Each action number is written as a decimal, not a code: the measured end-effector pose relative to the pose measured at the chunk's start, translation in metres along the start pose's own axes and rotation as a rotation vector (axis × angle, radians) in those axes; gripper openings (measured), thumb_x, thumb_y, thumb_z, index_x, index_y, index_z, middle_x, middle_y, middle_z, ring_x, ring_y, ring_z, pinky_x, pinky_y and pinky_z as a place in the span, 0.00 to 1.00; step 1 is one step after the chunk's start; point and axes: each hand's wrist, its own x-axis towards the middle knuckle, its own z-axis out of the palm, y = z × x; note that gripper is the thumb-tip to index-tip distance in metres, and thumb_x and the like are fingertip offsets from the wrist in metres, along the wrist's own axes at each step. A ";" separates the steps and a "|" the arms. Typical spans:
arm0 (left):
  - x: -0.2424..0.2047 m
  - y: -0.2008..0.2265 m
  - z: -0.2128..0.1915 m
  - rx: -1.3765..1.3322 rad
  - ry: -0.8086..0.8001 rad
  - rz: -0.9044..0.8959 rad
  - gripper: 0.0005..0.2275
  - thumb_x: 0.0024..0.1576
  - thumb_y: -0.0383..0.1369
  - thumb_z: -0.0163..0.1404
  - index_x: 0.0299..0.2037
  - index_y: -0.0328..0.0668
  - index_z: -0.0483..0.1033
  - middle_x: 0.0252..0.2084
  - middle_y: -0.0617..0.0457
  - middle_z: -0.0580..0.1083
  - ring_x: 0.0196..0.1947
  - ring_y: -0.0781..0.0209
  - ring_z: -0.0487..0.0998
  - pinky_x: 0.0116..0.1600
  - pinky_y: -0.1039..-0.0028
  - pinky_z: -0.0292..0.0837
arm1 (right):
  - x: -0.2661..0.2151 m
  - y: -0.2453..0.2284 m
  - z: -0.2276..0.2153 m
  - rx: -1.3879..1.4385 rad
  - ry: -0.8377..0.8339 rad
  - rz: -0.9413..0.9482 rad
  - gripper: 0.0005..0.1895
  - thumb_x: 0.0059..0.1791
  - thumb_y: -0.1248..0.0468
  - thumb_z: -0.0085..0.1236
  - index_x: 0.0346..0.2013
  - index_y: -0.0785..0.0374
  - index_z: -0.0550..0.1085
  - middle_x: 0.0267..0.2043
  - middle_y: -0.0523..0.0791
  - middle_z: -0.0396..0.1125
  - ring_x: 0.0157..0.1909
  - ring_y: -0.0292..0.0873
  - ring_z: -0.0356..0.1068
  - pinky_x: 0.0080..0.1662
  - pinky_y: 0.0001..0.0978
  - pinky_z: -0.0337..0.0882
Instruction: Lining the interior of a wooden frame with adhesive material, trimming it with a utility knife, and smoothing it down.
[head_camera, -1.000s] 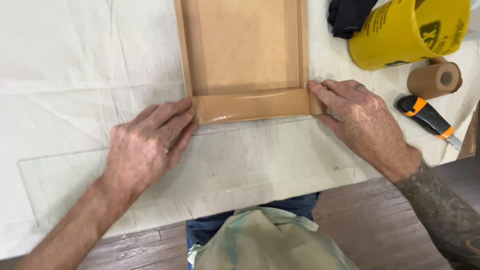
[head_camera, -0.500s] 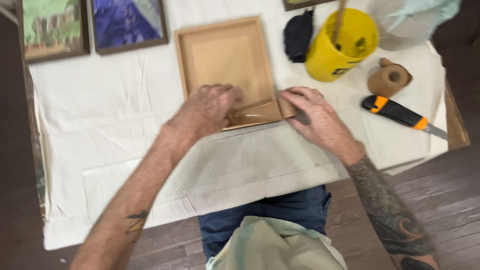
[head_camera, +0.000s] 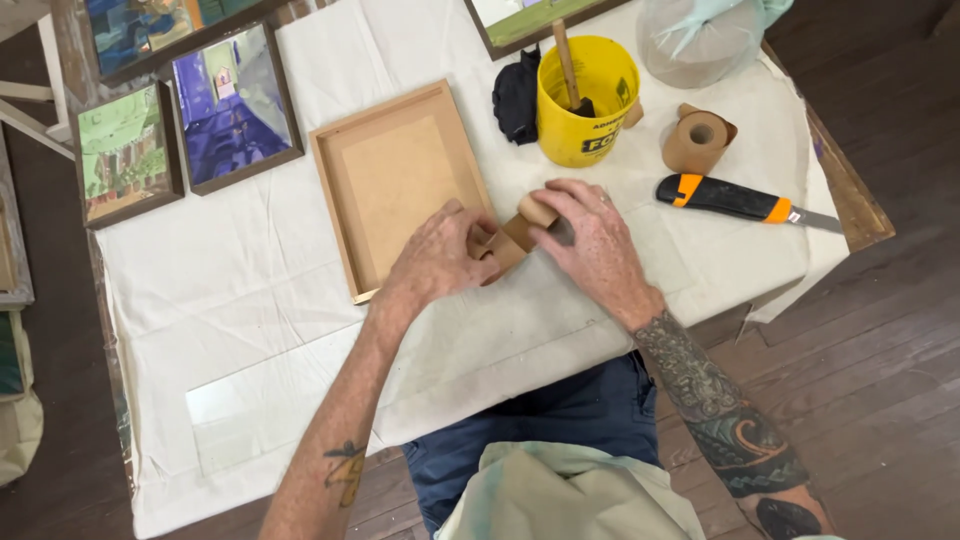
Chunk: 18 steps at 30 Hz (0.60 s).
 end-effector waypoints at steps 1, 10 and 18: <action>-0.004 0.004 0.002 0.003 -0.003 0.002 0.18 0.45 0.37 0.60 0.48 0.51 0.81 0.44 0.49 0.75 0.51 0.43 0.80 0.59 0.54 0.76 | -0.001 -0.002 0.000 0.001 0.003 0.004 0.23 0.47 0.59 0.69 0.57 0.50 0.77 0.58 0.45 0.68 0.59 0.52 0.69 0.60 0.44 0.70; -0.021 -0.003 0.052 0.172 0.293 0.118 0.13 0.48 0.38 0.57 0.42 0.46 0.82 0.38 0.52 0.71 0.45 0.51 0.78 0.48 0.58 0.76 | -0.011 -0.019 -0.001 0.036 0.009 0.135 0.07 0.52 0.61 0.61 0.45 0.48 0.81 0.39 0.41 0.68 0.42 0.45 0.75 0.47 0.38 0.77; -0.017 0.007 0.084 0.003 0.305 0.102 0.19 0.49 0.33 0.57 0.52 0.54 0.74 0.38 0.54 0.77 0.46 0.53 0.81 0.52 0.56 0.73 | -0.022 -0.004 0.008 -0.110 -0.089 0.101 0.17 0.49 0.56 0.64 0.53 0.49 0.80 0.53 0.41 0.72 0.59 0.48 0.67 0.55 0.46 0.66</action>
